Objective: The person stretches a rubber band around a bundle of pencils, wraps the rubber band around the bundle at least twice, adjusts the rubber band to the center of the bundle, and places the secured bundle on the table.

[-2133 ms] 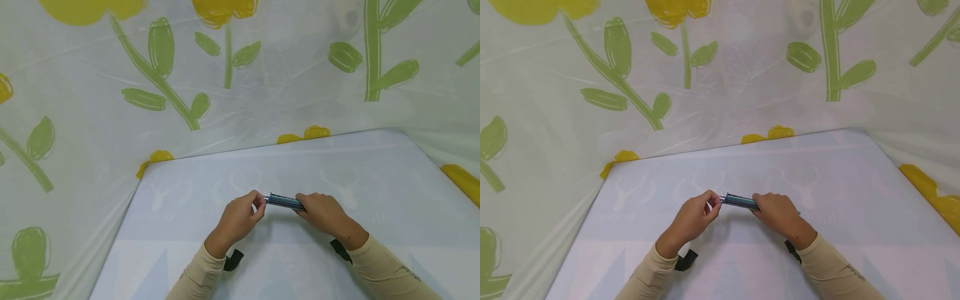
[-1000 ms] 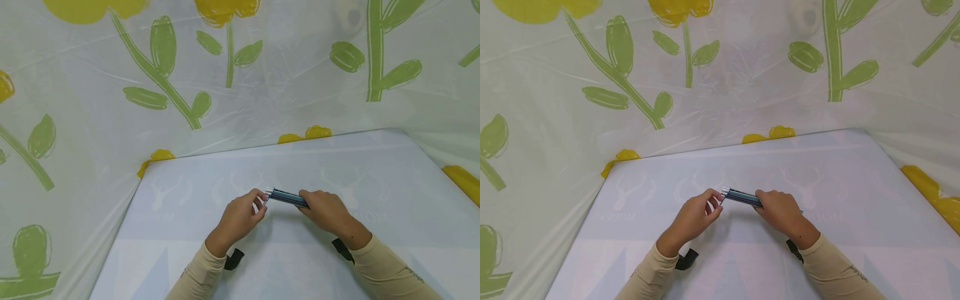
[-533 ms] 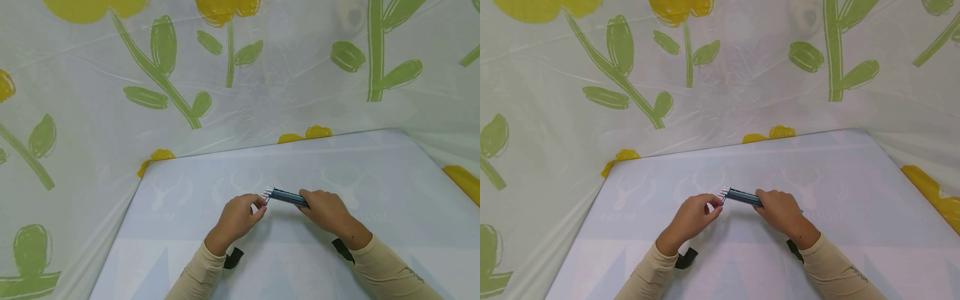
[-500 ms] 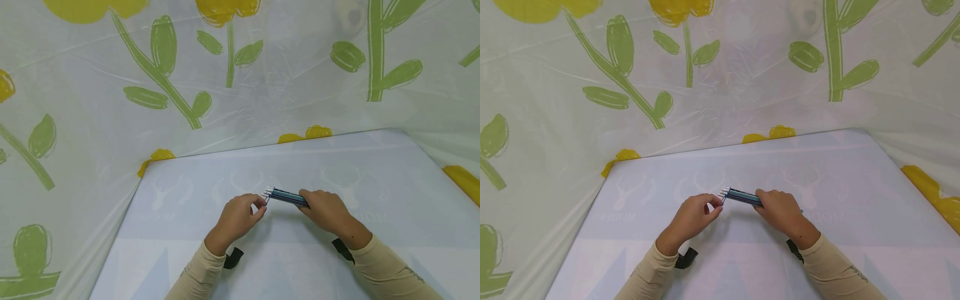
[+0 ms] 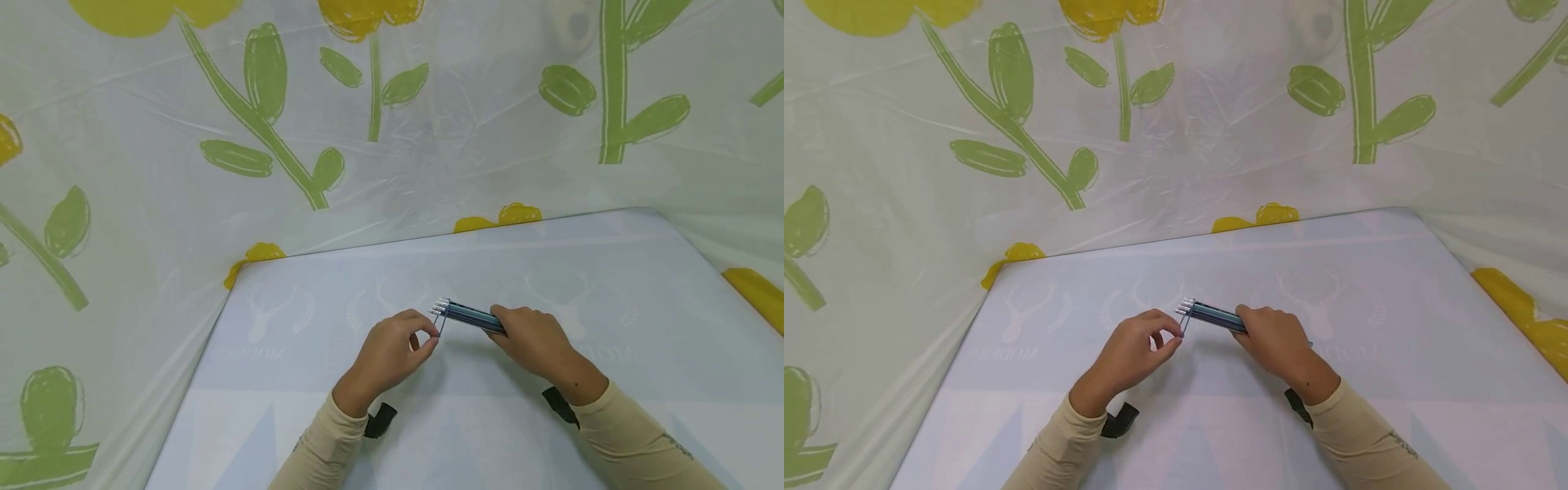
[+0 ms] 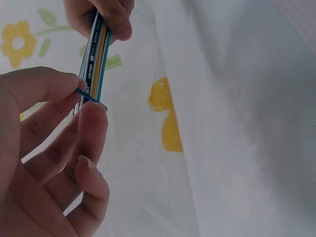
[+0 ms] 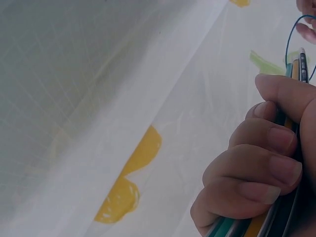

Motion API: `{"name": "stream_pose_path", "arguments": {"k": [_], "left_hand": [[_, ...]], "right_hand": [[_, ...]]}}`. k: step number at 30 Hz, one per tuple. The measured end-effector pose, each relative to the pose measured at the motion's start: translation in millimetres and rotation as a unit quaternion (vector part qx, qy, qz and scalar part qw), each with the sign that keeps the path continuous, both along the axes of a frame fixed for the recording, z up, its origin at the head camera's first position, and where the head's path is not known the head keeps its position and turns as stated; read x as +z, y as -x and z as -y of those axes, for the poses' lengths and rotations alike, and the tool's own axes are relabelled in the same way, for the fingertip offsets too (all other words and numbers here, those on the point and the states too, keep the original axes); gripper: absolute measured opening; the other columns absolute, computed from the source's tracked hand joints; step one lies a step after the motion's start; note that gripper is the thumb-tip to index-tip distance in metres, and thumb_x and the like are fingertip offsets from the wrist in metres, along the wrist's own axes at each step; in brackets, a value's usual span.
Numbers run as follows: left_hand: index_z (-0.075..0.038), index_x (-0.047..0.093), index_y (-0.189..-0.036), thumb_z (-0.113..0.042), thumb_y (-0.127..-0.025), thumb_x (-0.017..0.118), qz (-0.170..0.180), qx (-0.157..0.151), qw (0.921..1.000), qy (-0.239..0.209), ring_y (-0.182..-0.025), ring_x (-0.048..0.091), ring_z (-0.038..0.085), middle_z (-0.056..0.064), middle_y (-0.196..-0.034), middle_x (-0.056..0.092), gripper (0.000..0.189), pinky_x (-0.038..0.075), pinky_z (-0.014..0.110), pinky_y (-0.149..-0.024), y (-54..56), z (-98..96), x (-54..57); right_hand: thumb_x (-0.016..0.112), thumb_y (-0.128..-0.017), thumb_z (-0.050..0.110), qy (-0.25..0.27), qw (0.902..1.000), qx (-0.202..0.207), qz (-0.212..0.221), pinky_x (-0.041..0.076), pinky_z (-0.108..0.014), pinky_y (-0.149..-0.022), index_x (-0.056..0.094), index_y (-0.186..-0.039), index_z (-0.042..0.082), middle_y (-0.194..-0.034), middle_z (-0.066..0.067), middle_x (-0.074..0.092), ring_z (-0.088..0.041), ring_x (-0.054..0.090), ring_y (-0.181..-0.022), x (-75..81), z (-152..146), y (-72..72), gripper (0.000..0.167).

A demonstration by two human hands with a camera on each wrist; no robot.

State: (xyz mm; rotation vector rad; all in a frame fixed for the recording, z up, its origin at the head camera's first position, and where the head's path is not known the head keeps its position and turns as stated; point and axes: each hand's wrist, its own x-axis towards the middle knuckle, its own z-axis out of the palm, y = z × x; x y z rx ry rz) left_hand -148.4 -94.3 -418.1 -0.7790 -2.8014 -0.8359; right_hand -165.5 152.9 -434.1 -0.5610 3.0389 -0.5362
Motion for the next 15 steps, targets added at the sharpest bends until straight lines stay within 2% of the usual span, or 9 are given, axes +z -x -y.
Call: {"name": "stream_pose_path", "arguments": {"k": [6,15], "left_hand": [[-0.016,0.075,-0.099,-0.017,-0.091,0.074,-0.016,-0.028,0.9994,-0.009,-0.069,0.061,0.002,-0.007,-0.104,0.073,0.008,0.046,0.015,-0.062,0.4,-0.6,-2.1],[-0.016,0.075,-0.102,-0.017,-0.092,0.073,-0.012,-0.046,0.9987,-0.021,-0.069,0.059,0.001,-0.006,-0.100,0.075,0.011,0.047,0.015,-0.062,0.5,-2.3,-2.3]], "right_hand": [[0.071,-0.092,0.019,0.001,1.0000,-0.001,-0.003,0.035,-0.027,-0.050,0.058,-0.086,0.012,-0.066,0.003,0.053,-0.012,0.045,-0.058,-0.6,-0.4,0.3,0.016],[0.071,-0.092,0.019,-0.002,1.0000,-0.003,-0.005,0.034,-0.027,-0.050,0.057,-0.086,0.012,-0.065,0.003,0.052,-0.012,0.045,-0.057,-1.3,0.0,0.3,0.017]]}}
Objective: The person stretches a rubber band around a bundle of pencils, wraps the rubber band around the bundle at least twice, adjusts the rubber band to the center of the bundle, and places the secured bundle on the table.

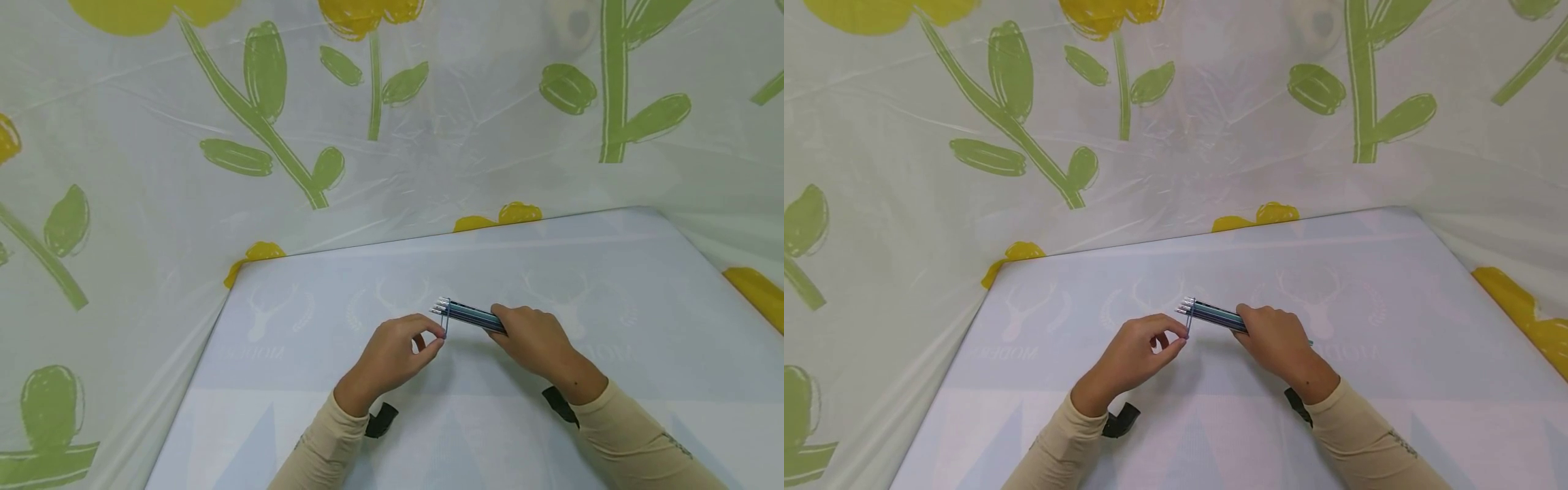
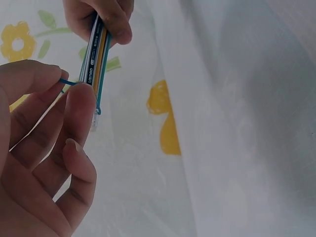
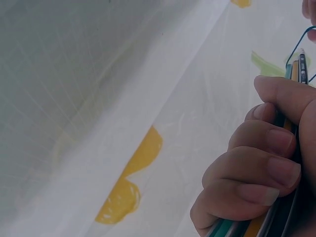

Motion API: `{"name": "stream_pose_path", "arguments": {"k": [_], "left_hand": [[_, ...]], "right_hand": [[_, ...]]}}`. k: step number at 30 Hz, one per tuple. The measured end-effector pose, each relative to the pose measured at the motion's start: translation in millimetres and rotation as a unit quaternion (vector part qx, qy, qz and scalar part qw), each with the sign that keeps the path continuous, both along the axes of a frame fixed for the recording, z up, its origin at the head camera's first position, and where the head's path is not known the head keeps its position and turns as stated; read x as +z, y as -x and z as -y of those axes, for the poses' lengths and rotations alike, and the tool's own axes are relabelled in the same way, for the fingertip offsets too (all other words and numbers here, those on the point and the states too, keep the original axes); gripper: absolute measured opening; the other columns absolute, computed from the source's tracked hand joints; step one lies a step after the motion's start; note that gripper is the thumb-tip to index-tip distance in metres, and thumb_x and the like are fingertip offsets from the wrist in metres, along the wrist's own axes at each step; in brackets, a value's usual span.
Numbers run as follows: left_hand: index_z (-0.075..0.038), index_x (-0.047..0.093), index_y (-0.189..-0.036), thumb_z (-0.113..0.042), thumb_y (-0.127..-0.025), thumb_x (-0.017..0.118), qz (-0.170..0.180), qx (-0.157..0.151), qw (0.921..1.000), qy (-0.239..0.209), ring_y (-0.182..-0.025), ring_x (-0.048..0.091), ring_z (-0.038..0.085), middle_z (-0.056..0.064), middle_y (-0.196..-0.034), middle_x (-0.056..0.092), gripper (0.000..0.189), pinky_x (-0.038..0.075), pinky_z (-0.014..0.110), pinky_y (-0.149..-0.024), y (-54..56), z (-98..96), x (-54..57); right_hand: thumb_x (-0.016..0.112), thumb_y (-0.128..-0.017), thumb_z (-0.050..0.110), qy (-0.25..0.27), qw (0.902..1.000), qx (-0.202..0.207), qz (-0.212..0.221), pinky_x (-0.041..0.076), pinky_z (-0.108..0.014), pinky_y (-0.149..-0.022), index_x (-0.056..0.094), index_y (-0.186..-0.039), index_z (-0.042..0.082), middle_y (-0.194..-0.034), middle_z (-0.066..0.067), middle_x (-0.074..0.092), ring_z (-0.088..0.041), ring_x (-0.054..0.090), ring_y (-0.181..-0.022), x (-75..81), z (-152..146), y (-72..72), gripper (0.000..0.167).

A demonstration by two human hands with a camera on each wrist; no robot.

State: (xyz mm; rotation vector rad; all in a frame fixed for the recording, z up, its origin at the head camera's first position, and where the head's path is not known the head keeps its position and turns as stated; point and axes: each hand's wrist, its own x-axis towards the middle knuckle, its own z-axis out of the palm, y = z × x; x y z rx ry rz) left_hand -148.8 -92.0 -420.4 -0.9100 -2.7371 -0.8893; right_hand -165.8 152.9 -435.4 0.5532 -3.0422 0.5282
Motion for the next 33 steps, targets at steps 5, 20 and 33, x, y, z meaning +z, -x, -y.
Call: {"name": "stream_pose_path", "arguments": {"k": [5,20,33], "left_hand": [[-0.016,0.073,-0.103,-0.018,-0.094,0.071,0.009,-0.009,0.9999,0.000,-0.070,0.058,0.000,-0.007,-0.100,0.073,0.010,0.046,0.013,-0.061,0.0,0.8,0.1],[-0.016,0.071,-0.102,-0.015,-0.093,0.070,-0.024,-0.036,0.9988,-0.021,-0.066,0.055,-0.001,-0.006,-0.102,0.073,0.008,0.043,0.010,-0.058,-0.8,1.3,0.2],[-0.014,0.072,-0.099,-0.013,-0.093,0.068,-0.026,-0.019,0.9994,-0.015,-0.063,0.055,-0.001,-0.007,-0.093,0.074,0.007,0.042,0.013,-0.056,0.3,0.4,-2.0]], "right_hand": [[0.071,-0.091,0.019,-0.003,1.0000,0.003,-0.002,0.035,-0.027,-0.050,0.058,-0.086,0.012,-0.066,0.003,0.053,-0.012,0.045,-0.058,-0.8,0.8,-0.3,0.016],[0.072,-0.091,0.019,-0.013,0.9999,0.000,0.004,0.036,-0.027,-0.051,0.058,-0.086,0.012,-0.066,0.003,0.054,-0.013,0.046,-0.058,-1.6,2.2,0.7,0.017],[0.070,-0.092,0.018,-0.002,1.0000,-0.004,-0.001,0.035,-0.028,-0.051,0.057,-0.085,0.012,-0.066,0.003,0.052,-0.013,0.045,-0.058,1.0,2.5,0.3,0.016]]}}
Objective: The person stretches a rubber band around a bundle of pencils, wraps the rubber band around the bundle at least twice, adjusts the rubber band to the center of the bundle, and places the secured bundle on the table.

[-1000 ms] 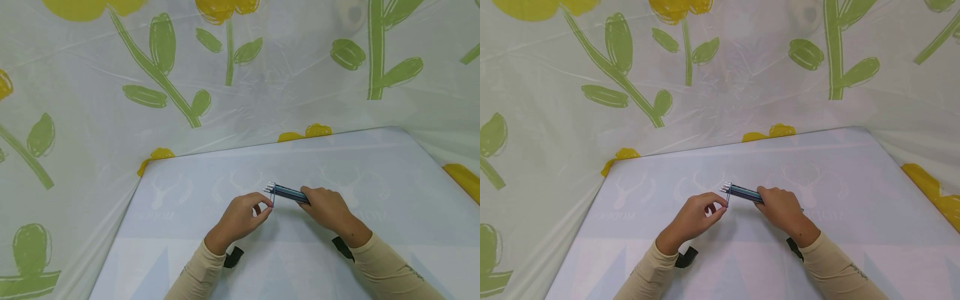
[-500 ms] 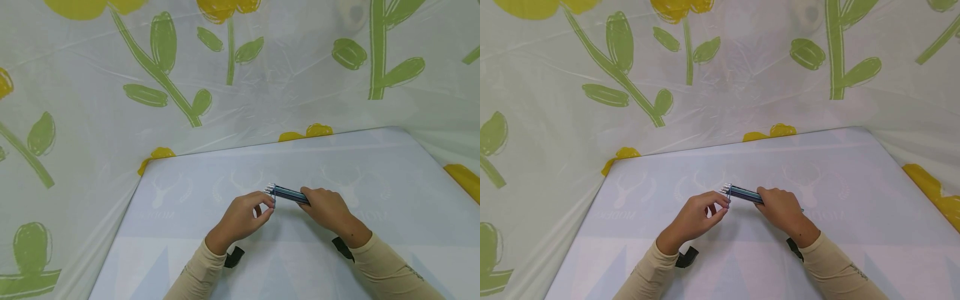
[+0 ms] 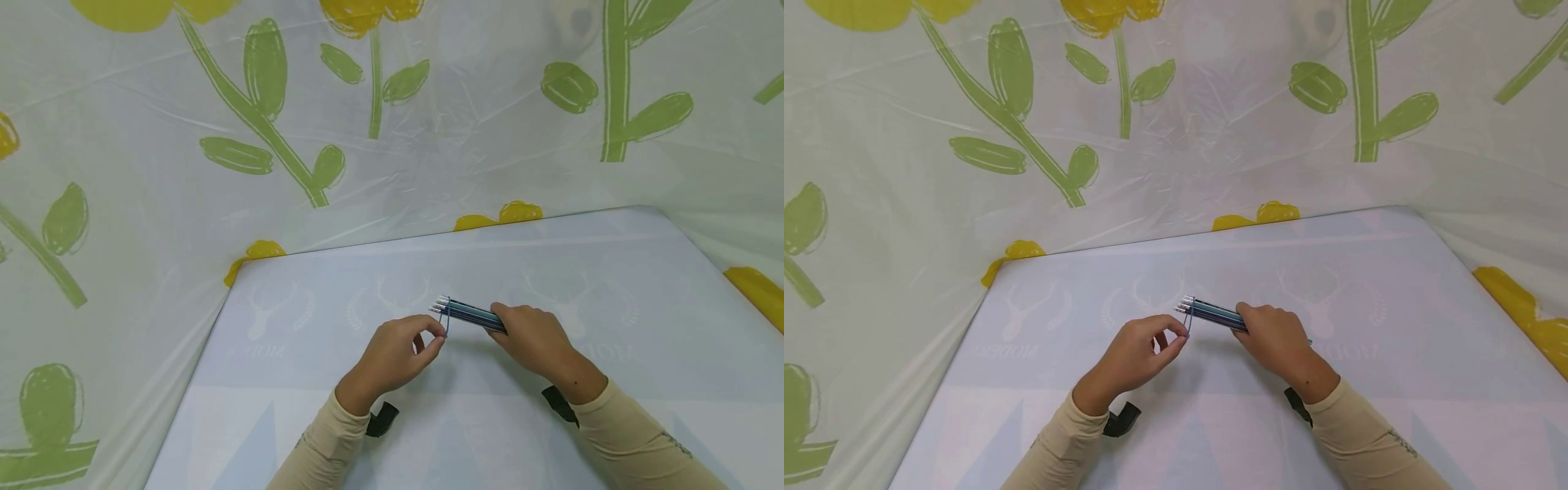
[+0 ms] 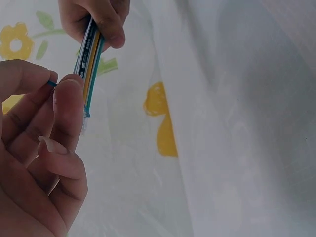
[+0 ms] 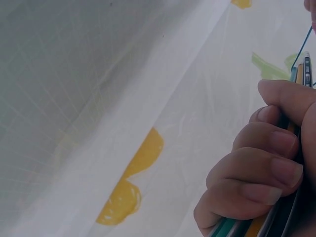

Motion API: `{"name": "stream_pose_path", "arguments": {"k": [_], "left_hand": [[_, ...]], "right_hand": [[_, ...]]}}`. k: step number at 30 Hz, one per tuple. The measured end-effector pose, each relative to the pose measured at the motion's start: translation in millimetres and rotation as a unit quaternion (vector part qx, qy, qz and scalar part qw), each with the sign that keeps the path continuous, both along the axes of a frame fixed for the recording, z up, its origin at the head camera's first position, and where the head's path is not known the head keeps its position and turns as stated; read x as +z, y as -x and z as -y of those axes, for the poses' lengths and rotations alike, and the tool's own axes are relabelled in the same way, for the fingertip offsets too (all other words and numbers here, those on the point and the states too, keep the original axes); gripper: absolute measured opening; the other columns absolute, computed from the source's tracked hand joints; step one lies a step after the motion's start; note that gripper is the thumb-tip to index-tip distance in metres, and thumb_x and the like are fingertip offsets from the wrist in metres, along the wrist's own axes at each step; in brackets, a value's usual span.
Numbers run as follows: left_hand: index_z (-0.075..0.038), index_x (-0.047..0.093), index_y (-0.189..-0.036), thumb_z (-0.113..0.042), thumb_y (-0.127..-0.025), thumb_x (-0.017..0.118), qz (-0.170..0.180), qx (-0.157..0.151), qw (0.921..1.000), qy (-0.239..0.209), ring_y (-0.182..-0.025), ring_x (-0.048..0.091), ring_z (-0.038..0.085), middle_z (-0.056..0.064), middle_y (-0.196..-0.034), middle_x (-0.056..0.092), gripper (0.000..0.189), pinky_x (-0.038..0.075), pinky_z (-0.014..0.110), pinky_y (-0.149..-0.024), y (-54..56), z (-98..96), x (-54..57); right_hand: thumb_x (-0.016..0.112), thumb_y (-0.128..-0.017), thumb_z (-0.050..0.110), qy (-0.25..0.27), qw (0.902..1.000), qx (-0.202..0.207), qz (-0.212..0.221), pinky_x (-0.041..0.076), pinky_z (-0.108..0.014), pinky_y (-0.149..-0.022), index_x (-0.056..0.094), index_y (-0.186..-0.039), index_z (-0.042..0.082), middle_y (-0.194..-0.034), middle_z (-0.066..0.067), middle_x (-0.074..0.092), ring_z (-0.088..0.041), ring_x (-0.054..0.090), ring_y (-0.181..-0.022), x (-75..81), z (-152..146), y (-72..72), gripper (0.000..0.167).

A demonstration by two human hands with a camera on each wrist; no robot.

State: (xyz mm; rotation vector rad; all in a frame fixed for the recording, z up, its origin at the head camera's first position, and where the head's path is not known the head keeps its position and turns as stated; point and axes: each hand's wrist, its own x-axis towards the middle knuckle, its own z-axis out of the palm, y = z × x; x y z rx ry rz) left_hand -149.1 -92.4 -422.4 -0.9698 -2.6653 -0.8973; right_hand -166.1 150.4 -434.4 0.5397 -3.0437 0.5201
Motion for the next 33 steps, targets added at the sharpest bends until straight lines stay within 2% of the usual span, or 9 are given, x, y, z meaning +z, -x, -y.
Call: {"name": "stream_pose_path", "arguments": {"k": [12,24,28,33], "left_hand": [[-0.014,0.070,-0.098,-0.014,-0.095,0.065,0.010,0.009,0.9999,-0.001,-0.060,0.050,-0.002,-0.008,-0.089,0.075,0.006,0.040,0.013,-0.053,1.8,2.4,-2.8],[-0.012,0.071,-0.101,-0.019,-0.097,0.061,0.046,0.019,0.9987,0.008,-0.054,0.046,-0.003,-0.006,-0.086,0.076,0.012,0.038,0.014,-0.049,2.6,1.6,-5.1],[-0.015,0.069,-0.098,-0.022,-0.098,0.061,0.076,0.035,0.9965,0.002,-0.050,0.047,-0.003,-0.006,-0.086,0.077,0.011,0.038,0.016,-0.047,4.0,1.4,-6.1],[-0.017,0.067,-0.096,-0.023,-0.100,0.059,0.155,0.061,0.9854,-0.033,-0.046,0.054,0.001,-0.005,-0.083,0.076,0.010,0.040,0.020,-0.045,7.3,3.0,-8.7]], "right_hand": [[0.070,-0.092,0.018,0.006,0.9995,-0.016,-0.026,0.037,-0.028,-0.050,0.055,-0.084,0.012,-0.066,0.002,0.054,-0.014,0.045,-0.057,2.3,-0.6,0.1,0.018],[0.069,-0.094,0.020,0.030,0.9984,-0.045,-0.015,0.034,-0.029,-0.049,0.056,-0.087,0.009,-0.067,-0.001,0.054,-0.016,0.045,-0.057,6.4,-7.0,2.4,0.018],[0.069,-0.094,0.019,0.037,0.9982,-0.044,-0.018,0.035,-0.029,-0.049,0.057,-0.089,0.008,-0.068,-0.001,0.057,-0.016,0.046,-0.057,6.5,-5.9,2.4,0.017],[0.069,-0.094,0.018,0.047,0.9978,-0.040,-0.025,0.035,-0.028,-0.050,0.058,-0.090,0.008,-0.070,-0.001,0.058,-0.015,0.047,-0.057,5.0,-4.3,2.5,0.015]]}}
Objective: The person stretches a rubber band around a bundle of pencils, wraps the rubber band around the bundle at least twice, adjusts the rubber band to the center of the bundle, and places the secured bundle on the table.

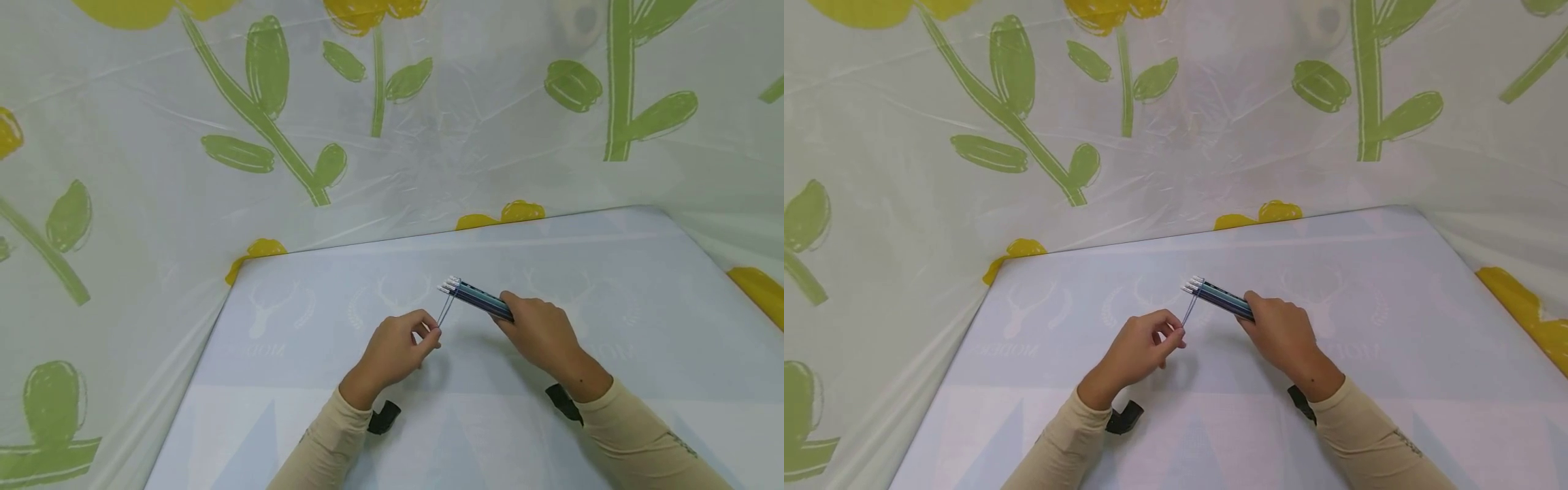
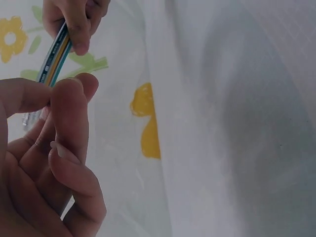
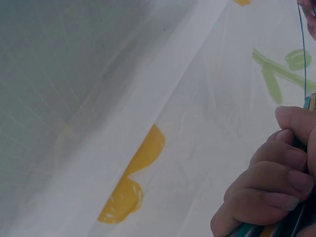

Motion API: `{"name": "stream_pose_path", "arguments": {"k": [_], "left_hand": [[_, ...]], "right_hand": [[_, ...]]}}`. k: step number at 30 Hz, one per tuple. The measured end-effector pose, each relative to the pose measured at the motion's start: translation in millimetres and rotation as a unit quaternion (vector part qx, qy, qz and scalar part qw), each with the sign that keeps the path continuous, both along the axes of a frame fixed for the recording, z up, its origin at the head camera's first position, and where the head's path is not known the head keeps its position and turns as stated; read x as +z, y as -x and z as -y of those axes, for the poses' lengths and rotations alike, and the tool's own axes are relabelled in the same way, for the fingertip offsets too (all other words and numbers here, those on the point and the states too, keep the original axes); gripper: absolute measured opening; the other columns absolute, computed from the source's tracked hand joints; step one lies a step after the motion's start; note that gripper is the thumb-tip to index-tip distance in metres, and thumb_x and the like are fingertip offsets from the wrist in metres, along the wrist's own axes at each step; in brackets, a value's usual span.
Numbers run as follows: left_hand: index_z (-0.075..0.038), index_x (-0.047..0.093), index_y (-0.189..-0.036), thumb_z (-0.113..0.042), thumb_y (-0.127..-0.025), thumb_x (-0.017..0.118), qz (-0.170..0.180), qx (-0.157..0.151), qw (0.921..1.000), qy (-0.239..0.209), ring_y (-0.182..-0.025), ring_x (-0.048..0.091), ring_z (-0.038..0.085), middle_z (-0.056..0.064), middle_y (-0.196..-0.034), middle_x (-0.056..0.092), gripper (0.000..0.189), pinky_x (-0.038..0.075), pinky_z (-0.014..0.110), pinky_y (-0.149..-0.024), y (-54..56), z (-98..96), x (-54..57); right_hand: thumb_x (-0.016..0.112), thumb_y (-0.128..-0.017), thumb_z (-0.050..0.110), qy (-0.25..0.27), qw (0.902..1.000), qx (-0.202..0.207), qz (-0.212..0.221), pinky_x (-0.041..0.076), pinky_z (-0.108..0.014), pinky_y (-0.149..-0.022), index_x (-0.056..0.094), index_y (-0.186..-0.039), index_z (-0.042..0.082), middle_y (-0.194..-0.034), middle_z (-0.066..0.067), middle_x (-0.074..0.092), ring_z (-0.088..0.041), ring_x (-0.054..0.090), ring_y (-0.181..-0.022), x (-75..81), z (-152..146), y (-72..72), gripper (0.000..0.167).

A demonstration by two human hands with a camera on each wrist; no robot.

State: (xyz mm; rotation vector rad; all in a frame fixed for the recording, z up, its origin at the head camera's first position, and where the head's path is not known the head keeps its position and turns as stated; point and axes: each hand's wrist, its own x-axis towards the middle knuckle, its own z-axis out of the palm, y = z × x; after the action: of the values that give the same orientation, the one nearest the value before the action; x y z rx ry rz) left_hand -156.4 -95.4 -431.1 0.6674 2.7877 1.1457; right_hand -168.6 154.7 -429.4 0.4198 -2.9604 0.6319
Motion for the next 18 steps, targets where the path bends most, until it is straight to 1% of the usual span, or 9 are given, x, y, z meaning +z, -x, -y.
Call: {"name": "stream_pose_path", "arguments": {"k": [4,7,9,13,16,18], "left_hand": [[-0.015,0.066,-0.100,-0.024,-0.101,0.056,0.064,0.022,0.9974,-0.025,-0.047,0.061,0.009,-0.005,-0.082,0.076,0.014,0.041,0.022,-0.046,3.5,2.3,-3.0],[-0.012,0.066,-0.103,-0.027,-0.101,0.054,0.097,0.041,0.9935,-0.042,-0.050,0.064,0.013,-0.006,-0.080,0.076,0.020,0.040,0.023,-0.048,5.7,3.6,-3.6],[-0.009,0.065,-0.105,-0.028,-0.101,0.054,0.113,0.054,0.9907,-0.054,-0.051,0.066,0.015,-0.007,-0.079,0.075,0.023,0.039,0.024,-0.048,6.5,4.5,-2.5],[-0.009,0.065,-0.105,-0.029,-0.102,0.054,0.126,0.074,0.9868,-0.069,-0.052,0.068,0.020,-0.006,-0.076,0.075,0.022,0.043,0.027,-0.055,7.3,6.4,0.9],[-0.013,0.064,-0.103,-0.029,-0.102,0.055,0.125,0.087,0.9858,-0.071,-0.052,0.069,0.022,-0.005,-0.074,0.075,0.018,0.044,0.030,-0.058,8.0,7.8,3.0],[-0.016,0.064,-0.102,-0.029,-0.102,0.055,0.124,0.097,0.9850,-0.071,-0.053,0.069,0.023,-0.005,-0.074,0.074,0.016,0.043,0.030,-0.058,8.6,8.7,3.9]], "right_hand": [[0.069,-0.093,0.019,-0.001,0.9999,0.007,-0.009,0.036,-0.027,-0.052,0.058,-0.091,0.009,-0.071,0.000,0.059,-0.015,0.047,-0.059,-0.6,2.5,-0.3,0.015],[0.071,-0.092,0.019,-0.005,0.9997,0.014,-0.019,0.037,-0.027,-0.052,0.058,-0.091,0.010,-0.071,0.000,0.060,-0.014,0.048,-0.059,0.3,4.7,-1.2,0.016],[0.072,-0.092,0.019,-0.009,0.9994,0.022,-0.027,0.038,-0.027,-0.053,0.058,-0.089,0.010,-0.070,0.001,0.060,-0.014,0.048,-0.059,1.2,5.9,-2.2,0.016],[0.073,-0.090,0.018,-0.012,0.9977,0.045,-0.049,0.038,-0.027,-0.052,0.057,-0.086,0.012,-0.069,0.003,0.059,-0.012,0.046,-0.058,1.4,6.6,-3.5,0.018],[0.074,-0.090,0.018,-0.017,0.9962,0.061,-0.060,0.037,-0.026,-0.052,0.056,-0.086,0.013,-0.069,0.005,0.060,-0.010,0.045,-0.058,0.6,6.6,-3.6,0.019],[0.075,-0.089,0.018,-0.022,0.9955,0.069,-0.062,0.036,-0.026,-0.052,0.056,-0.085,0.014,-0.069,0.005,0.060,-0.009,0.045,-0.058,0.3,6.8,-3.5,0.019]]}}
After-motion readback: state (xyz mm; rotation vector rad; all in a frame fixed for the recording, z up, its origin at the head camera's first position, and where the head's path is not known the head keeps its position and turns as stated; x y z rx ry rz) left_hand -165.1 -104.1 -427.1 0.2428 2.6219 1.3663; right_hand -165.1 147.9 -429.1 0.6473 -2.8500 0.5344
